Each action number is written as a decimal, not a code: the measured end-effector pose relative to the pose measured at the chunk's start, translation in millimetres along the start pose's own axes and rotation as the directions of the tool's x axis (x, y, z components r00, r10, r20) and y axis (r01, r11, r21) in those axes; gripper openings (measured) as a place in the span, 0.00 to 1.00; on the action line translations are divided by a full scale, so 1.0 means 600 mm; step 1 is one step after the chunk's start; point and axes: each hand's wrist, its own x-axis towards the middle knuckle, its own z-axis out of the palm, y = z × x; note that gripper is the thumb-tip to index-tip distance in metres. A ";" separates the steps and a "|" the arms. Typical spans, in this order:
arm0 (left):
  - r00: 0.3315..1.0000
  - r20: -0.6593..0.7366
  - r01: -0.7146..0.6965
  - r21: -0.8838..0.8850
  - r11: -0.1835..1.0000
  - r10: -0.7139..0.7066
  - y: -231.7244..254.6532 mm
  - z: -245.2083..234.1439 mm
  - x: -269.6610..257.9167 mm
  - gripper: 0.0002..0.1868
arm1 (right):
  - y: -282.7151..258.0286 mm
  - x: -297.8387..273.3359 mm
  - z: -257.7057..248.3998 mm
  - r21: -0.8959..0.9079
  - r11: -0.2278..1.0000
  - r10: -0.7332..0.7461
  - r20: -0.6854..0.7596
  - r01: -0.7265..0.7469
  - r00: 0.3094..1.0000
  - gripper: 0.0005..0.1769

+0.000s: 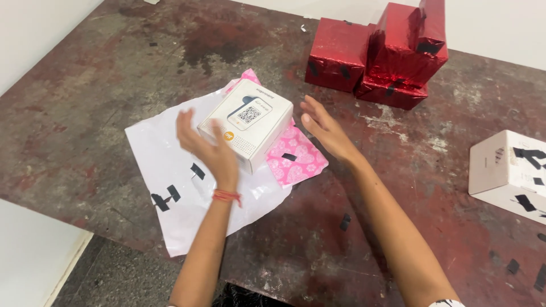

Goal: The person wraps a small box in red wrapping paper, folds the edges, and secures them with black tape. Then, the person wraps a second box in pink patterned paper, folds the sides, and tapes the seams. The wrapped boxes are placed on the table.

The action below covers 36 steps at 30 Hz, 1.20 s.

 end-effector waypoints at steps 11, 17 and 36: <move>0.898 0.229 0.438 -0.409 0.800 -0.375 -0.082 0.070 -0.038 0.33 | 0.025 0.025 0.051 0.107 0.978 0.187 -0.072 -0.179 0.980 0.27; 0.902 0.407 0.298 -0.343 0.891 -0.145 -0.009 0.103 -0.049 0.29 | 0.023 -0.028 -0.015 0.426 0.902 0.188 -0.257 -0.064 0.948 0.21; 0.836 0.548 0.317 -0.508 0.801 0.016 0.071 0.238 -0.041 0.38 | 0.019 -0.171 -0.232 0.741 0.672 0.316 -0.314 0.023 0.896 0.40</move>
